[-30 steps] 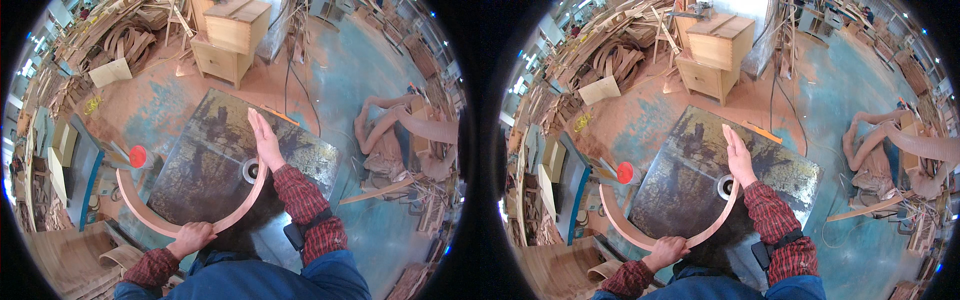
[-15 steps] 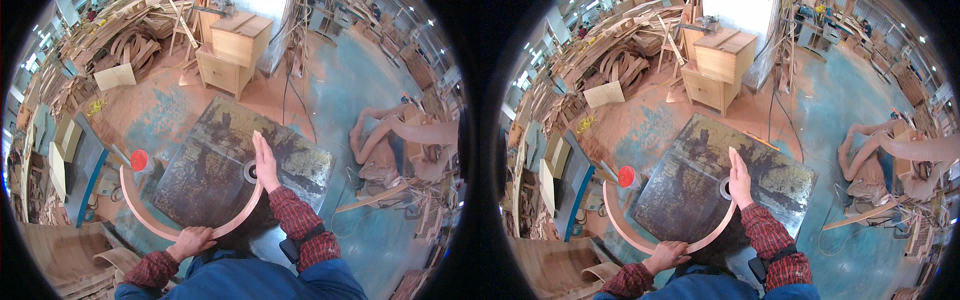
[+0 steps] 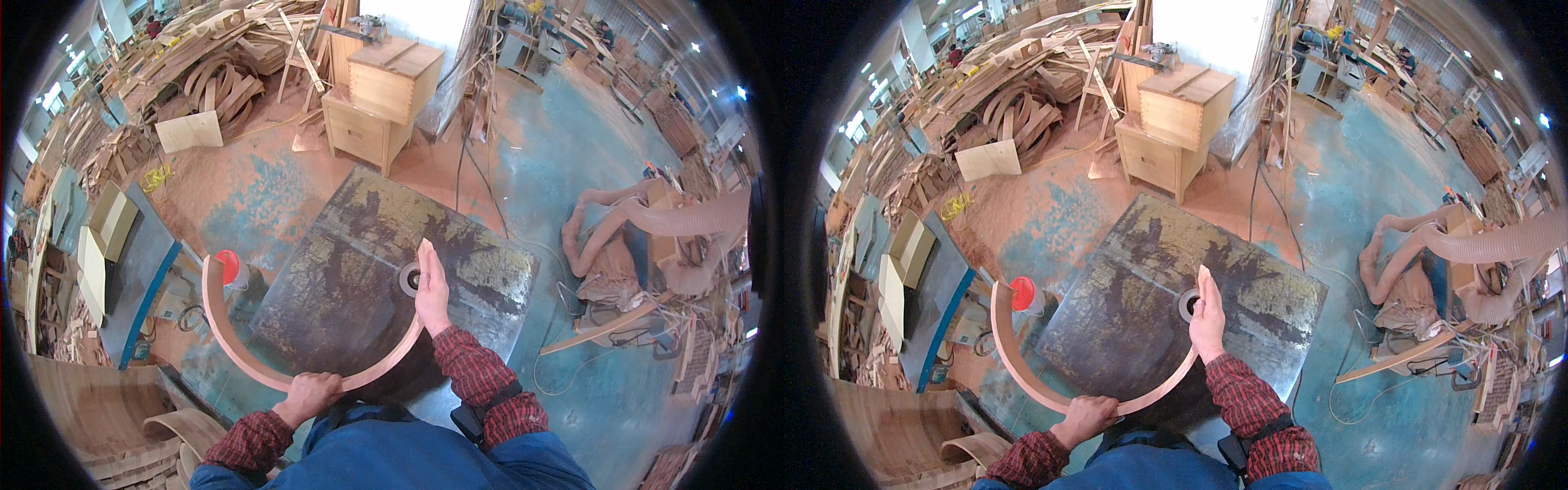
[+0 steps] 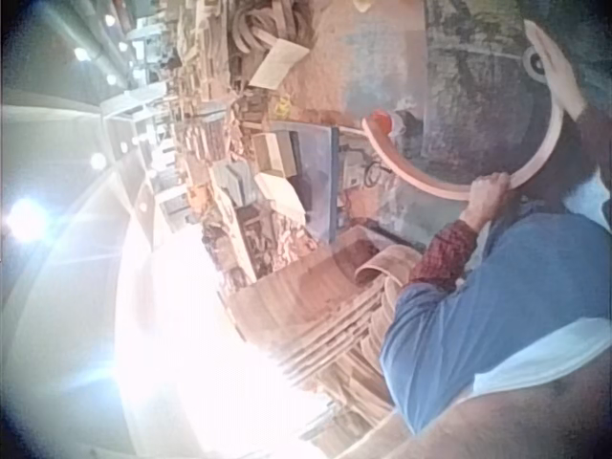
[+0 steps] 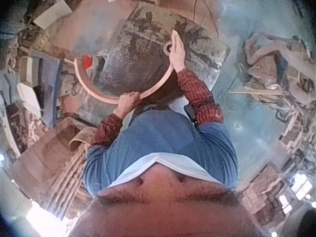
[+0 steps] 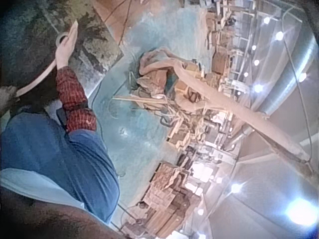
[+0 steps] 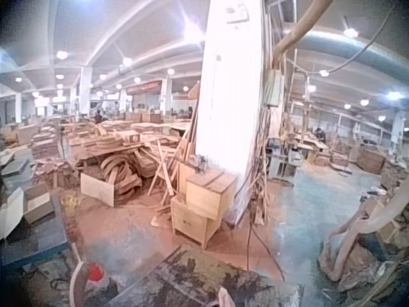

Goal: Shaping the edges of curved wooden components using a stationary spindle shaper machine.

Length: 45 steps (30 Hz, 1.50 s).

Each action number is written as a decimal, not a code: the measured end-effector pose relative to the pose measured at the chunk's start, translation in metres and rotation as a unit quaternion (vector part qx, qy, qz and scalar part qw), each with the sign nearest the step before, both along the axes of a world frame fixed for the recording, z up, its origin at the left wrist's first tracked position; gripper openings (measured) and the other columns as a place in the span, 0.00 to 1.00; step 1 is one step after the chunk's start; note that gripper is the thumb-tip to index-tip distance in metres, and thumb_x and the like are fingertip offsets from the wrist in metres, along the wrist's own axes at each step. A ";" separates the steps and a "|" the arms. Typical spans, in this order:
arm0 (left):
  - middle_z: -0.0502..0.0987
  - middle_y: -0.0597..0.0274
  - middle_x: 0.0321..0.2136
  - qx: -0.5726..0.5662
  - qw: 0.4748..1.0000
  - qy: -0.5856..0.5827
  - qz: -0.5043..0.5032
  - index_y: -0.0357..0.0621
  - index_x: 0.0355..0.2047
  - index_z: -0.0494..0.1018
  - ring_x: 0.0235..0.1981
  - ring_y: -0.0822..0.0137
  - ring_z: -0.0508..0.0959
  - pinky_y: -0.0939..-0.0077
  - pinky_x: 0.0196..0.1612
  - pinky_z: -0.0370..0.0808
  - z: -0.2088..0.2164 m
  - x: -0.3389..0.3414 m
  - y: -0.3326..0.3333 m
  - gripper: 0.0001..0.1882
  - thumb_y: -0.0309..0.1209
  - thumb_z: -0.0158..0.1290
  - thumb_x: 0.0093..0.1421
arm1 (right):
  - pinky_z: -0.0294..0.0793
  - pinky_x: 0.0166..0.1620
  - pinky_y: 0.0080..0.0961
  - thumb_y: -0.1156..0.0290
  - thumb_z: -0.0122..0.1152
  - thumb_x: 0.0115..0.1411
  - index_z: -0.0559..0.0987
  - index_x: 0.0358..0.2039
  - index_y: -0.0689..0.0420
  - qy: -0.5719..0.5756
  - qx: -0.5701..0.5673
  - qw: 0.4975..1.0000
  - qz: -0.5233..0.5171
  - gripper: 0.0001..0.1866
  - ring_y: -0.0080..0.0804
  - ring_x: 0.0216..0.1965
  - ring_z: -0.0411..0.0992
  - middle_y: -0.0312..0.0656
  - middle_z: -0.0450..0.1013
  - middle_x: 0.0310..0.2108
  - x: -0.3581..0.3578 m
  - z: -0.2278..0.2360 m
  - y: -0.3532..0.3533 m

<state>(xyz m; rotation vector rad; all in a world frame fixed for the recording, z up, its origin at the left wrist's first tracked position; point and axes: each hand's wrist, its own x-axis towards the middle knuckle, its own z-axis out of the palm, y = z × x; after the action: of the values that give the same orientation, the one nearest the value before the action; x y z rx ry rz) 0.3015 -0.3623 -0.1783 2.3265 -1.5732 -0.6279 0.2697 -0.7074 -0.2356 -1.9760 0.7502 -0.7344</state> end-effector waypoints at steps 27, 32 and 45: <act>0.82 0.57 0.30 0.040 0.996 0.022 -0.075 0.50 0.38 0.75 0.33 0.52 0.83 0.55 0.36 0.79 0.006 0.018 0.046 0.11 0.41 0.56 0.62 | 0.61 0.70 0.37 0.79 0.47 0.69 0.59 0.72 0.58 0.043 -0.008 0.997 -0.065 0.31 0.49 0.70 0.61 0.51 0.61 0.69 -0.035 0.001 0.053; 0.81 0.58 0.28 0.035 0.996 0.020 -0.083 0.50 0.36 0.75 0.33 0.51 0.83 0.54 0.35 0.79 -0.003 0.020 0.053 0.11 0.42 0.56 0.62 | 0.61 0.70 0.38 0.79 0.48 0.68 0.58 0.72 0.59 0.053 -0.018 0.996 -0.068 0.32 0.50 0.70 0.60 0.52 0.60 0.70 -0.039 0.000 0.056; 0.82 0.58 0.28 0.052 0.994 -0.003 -0.093 0.51 0.35 0.77 0.30 0.49 0.83 0.52 0.30 0.78 -0.011 0.018 0.073 0.12 0.44 0.56 0.63 | 0.60 0.70 0.38 0.78 0.50 0.67 0.61 0.70 0.60 0.026 0.008 0.996 -0.089 0.31 0.51 0.69 0.60 0.54 0.62 0.68 -0.047 -0.002 0.077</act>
<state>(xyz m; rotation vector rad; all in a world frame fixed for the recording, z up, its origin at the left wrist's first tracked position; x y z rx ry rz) 0.3198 -0.2891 -0.1895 2.2716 -1.8165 -0.7637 0.2223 -0.6302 -0.2372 -1.9381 0.9698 -0.7813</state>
